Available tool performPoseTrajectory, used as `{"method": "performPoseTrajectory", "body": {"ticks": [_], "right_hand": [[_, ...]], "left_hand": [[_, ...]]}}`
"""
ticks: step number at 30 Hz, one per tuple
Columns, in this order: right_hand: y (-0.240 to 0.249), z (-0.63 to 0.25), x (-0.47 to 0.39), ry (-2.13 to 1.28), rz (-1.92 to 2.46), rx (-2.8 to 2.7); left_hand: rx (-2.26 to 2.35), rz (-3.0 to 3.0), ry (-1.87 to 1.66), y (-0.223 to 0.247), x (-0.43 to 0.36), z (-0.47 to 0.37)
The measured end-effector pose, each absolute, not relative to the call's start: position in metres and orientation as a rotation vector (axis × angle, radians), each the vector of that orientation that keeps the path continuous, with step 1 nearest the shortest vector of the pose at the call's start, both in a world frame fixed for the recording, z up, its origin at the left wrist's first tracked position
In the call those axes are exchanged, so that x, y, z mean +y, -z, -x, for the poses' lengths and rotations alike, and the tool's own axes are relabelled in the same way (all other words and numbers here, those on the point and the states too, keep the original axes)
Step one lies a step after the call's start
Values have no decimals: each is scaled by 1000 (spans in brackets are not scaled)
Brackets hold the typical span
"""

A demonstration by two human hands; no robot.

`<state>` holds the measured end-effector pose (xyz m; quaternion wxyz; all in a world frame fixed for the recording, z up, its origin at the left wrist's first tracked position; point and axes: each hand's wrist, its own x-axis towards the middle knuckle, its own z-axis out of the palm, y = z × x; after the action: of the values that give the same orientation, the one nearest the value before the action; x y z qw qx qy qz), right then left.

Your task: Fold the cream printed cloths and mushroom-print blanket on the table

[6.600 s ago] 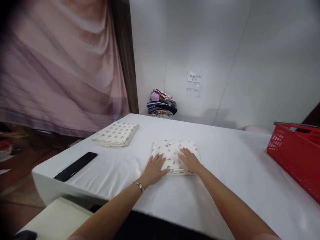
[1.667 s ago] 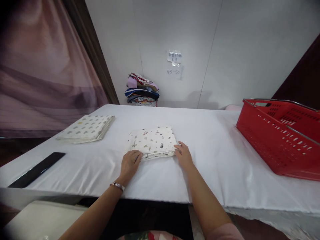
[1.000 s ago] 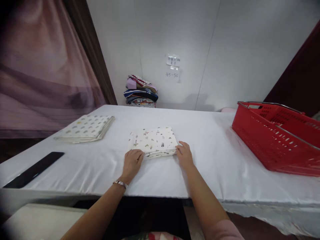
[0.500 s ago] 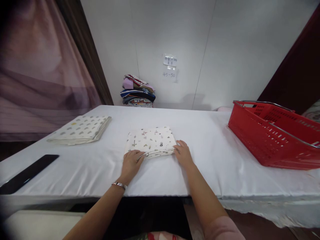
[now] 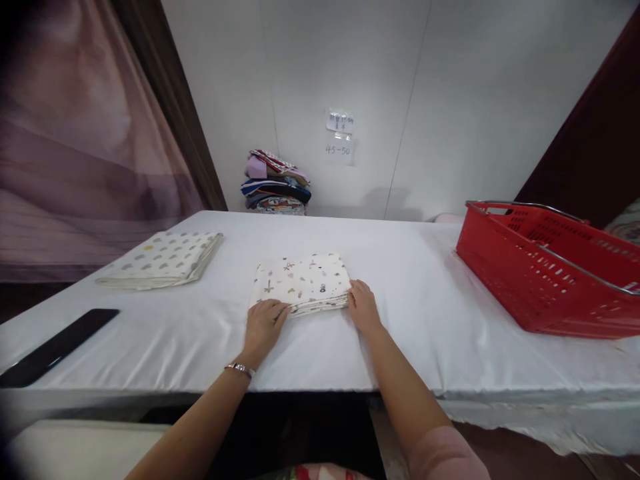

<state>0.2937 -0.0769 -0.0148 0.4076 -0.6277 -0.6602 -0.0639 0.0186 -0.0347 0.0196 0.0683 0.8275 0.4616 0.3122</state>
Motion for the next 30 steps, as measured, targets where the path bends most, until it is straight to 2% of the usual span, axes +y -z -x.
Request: {"method": "performPoseTrajectory", "body": {"ticks": [30], "right_hand": [[13, -286, -75, 154, 1510, -1600]], "left_hand": [[1342, -2578, -989, -22, -37, -24]]}}
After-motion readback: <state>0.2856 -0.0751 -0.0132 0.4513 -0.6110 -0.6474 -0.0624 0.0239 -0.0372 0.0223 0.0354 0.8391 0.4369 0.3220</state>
